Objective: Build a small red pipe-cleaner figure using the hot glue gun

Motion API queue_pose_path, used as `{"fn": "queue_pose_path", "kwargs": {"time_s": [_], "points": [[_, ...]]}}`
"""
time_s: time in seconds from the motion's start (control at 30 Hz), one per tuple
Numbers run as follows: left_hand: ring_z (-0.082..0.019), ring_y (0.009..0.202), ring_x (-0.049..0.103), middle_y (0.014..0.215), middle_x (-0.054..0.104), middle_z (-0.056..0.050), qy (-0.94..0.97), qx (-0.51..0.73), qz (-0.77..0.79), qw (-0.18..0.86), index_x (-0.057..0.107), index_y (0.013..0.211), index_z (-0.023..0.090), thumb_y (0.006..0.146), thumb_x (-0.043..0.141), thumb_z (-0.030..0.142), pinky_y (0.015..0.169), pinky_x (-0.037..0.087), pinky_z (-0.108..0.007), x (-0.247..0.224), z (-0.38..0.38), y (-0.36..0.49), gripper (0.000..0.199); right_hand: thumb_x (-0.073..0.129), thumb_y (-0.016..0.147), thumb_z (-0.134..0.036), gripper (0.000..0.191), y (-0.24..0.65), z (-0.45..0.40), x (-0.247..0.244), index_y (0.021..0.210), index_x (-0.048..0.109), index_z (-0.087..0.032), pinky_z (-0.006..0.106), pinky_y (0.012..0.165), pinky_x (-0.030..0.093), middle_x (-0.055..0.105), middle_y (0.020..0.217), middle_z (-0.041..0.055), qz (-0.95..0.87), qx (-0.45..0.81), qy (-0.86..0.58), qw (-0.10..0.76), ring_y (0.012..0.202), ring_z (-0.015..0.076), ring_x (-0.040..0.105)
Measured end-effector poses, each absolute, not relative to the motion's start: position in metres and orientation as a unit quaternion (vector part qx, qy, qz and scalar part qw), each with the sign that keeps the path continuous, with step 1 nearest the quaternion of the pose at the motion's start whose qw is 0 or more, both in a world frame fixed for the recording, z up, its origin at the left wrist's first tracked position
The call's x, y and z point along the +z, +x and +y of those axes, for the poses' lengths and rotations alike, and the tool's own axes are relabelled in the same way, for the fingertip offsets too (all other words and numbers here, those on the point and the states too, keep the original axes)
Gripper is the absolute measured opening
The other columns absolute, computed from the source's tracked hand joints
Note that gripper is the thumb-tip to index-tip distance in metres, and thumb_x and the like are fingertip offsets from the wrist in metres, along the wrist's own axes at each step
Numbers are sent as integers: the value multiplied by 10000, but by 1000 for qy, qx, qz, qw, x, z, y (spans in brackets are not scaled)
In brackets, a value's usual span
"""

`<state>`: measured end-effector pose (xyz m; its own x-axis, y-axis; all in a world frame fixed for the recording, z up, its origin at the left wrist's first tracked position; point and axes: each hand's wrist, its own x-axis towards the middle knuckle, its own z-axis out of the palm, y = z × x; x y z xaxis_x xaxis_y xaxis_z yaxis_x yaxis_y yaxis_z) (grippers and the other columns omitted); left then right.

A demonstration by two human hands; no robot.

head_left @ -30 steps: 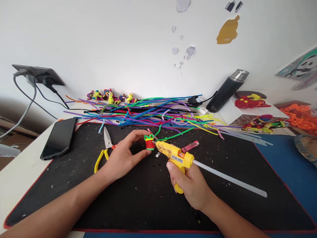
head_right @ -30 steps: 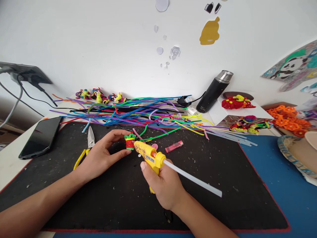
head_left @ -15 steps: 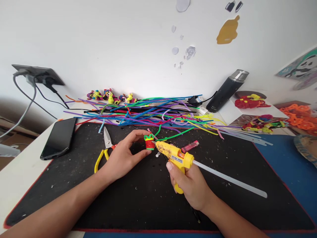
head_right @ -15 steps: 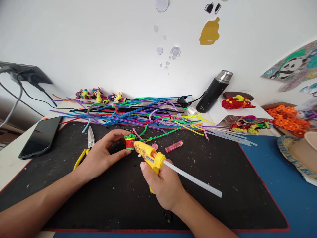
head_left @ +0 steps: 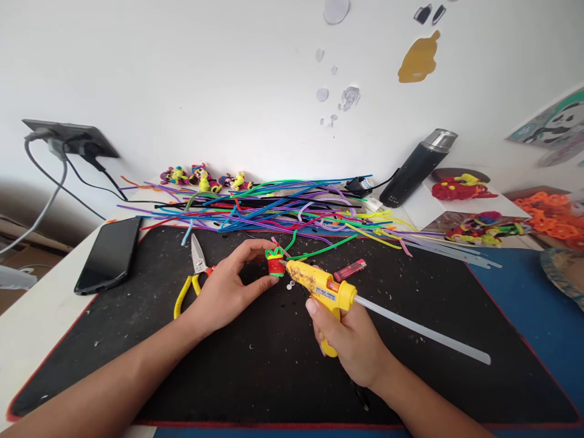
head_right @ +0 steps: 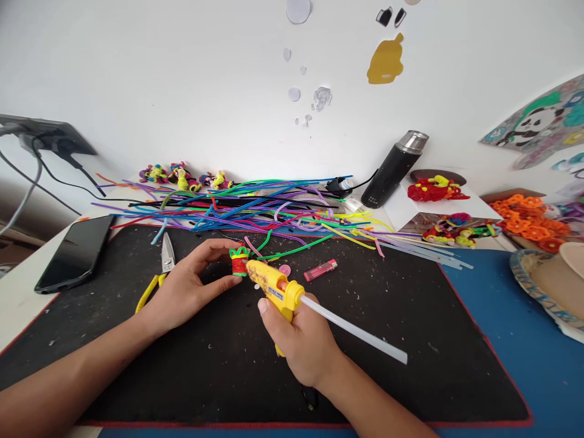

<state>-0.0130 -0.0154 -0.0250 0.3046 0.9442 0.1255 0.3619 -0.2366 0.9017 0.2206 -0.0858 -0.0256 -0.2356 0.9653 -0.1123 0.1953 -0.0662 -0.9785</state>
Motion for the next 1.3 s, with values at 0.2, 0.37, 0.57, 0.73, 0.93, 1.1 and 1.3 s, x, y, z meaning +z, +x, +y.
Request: {"fn": "queue_pose_path", "kwargs": {"time_s": [0.2,0.37,0.57,0.73,0.93,1.1,1.3], "points": [[-260,1232,698,1307,724,-41,699,360,466,406,628,1315,307,908,783,360,1131,560,-455,-27,-16,-14,439,526,1047,-574,520,220,-87,-26,654,474,-237,272,504,390,491,512,-22,-577,534,-500,362,502,139,489],[-259,1253,688,1321,719,-33,699,360,464,410,620,1322,315,911,781,352,1140,551,-455,-27,-15,-14,443,527,1042,-557,513,219,-87,-22,645,454,-240,277,500,375,481,512,-26,-581,532,-499,361,489,134,471],[-260,1234,695,1310,724,-40,700,361,462,409,621,1319,304,915,781,362,1131,558,-451,-26,-16,-14,439,533,1043,-523,494,218,-86,-21,644,454,-242,283,500,363,480,520,-27,-582,530,-497,364,491,134,468],[-262,1253,683,1321,715,-39,702,359,462,407,618,1325,304,919,784,375,1131,555,-452,-27,-16,-15,445,532,1050,-512,499,219,-85,-24,637,463,-241,284,506,368,483,515,-28,-583,531,-491,371,492,134,473],[-264,1256,681,1309,714,-38,698,363,463,407,622,1319,302,911,789,366,1127,558,-450,-27,-15,-14,445,520,1054,-515,496,220,-85,-24,644,462,-241,284,506,363,488,511,-29,-585,525,-493,373,486,132,473],[-258,1258,678,1306,713,-29,697,365,462,410,621,1321,310,908,795,364,1123,557,-440,-28,-15,-15,452,523,1044,-510,485,218,-85,-21,643,450,-246,283,503,358,476,511,-34,-585,525,-493,374,485,132,469],[-246,1238,682,1290,715,-19,697,367,462,409,625,1313,314,908,795,362,1120,555,-423,-29,-15,-15,443,526,1042,-516,496,219,-85,-23,635,442,-246,280,500,354,476,509,-34,-581,526,-497,373,482,130,466]]}}
